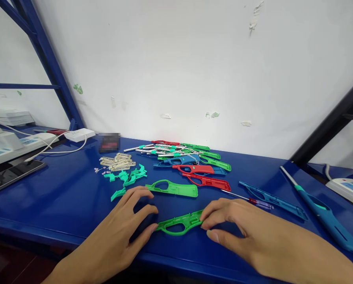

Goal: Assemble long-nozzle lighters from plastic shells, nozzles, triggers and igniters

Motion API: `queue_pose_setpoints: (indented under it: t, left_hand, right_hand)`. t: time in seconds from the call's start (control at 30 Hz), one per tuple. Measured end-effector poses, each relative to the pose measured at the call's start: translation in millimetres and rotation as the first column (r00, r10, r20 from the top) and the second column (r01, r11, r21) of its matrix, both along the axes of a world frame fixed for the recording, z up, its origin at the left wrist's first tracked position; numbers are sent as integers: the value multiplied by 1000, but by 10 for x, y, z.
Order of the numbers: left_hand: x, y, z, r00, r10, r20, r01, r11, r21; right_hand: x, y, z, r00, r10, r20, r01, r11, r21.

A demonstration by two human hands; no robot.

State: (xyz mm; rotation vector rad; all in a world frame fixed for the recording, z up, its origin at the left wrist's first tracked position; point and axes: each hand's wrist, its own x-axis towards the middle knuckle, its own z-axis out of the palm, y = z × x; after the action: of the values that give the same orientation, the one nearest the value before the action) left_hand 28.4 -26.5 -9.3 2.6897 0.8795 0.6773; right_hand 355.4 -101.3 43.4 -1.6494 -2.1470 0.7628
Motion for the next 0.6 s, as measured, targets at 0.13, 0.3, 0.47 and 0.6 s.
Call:
queue_pose_setpoints:
  t: [0.13,0.3,0.47,0.6]
  left_hand:
    - [2,-5,18,1000,-12,-21,12,999,-33]
    - [9,-8,36,999,-31,-32,29,998,-61]
    - [17,-7,41,1000,-26,-15,25,997,-68]
    - [25,-6,41,1000,-23,-4,23,998,-58]
  right_hand:
    - [-80,33,5,1000,10,-6,-10,999,48]
    - [-154,70,51,1000,1,25,-3,997,83]
    - [-159,62,42,997,-15,81,7,995,100]
    - [-135,40,1,995,-40,96,29,993,116]
